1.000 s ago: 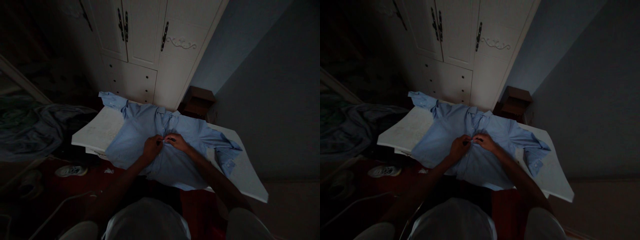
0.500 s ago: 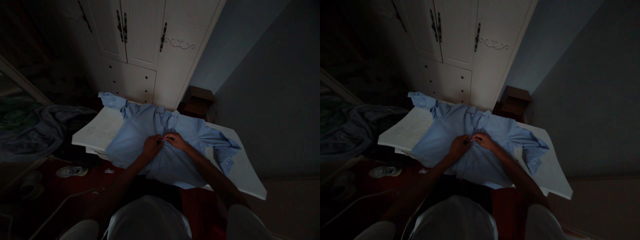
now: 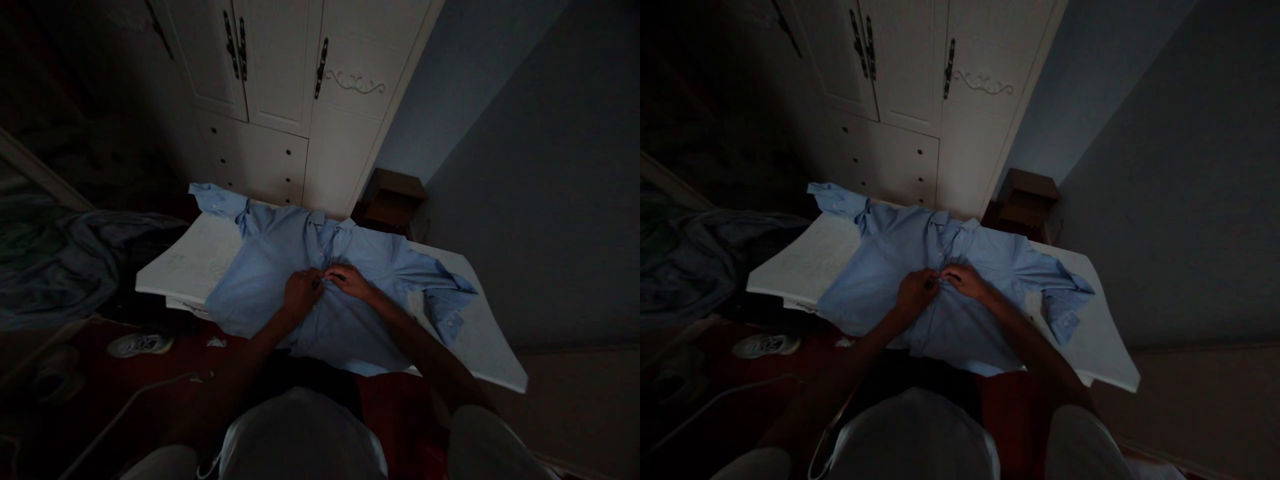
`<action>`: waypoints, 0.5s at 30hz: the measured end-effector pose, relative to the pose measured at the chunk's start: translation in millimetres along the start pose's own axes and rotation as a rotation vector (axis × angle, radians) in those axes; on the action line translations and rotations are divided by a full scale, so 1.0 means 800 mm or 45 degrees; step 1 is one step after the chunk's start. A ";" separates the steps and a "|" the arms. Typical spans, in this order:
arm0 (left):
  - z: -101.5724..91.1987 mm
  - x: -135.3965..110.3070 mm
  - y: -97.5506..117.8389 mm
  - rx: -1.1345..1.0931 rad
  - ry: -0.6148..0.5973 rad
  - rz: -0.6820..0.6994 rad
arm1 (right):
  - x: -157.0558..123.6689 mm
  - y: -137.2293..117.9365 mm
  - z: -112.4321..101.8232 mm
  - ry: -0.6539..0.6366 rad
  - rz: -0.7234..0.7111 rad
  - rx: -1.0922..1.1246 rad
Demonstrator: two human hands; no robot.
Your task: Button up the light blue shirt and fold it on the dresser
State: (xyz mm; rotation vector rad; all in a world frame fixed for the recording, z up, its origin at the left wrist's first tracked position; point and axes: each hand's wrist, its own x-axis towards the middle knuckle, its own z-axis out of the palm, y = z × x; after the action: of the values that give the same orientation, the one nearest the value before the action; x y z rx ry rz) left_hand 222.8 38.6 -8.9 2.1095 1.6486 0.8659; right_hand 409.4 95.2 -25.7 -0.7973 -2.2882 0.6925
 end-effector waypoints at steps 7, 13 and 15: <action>0.002 -0.003 -0.002 -0.010 0.050 0.016 | -0.001 -0.018 -0.004 0.155 -0.090 -0.087; 0.000 -0.007 -0.002 -0.047 0.099 0.029 | -0.008 -0.047 -0.015 0.387 0.396 -0.031; 0.001 -0.007 -0.003 -0.075 0.117 0.039 | -0.008 -0.052 -0.016 0.247 0.647 0.178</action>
State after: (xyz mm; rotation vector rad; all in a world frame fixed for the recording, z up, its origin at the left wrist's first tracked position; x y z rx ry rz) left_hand 220.7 33.6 -12.3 2.0887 1.6183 1.0226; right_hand 407.3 66.1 6.8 -1.3333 -1.8498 0.9376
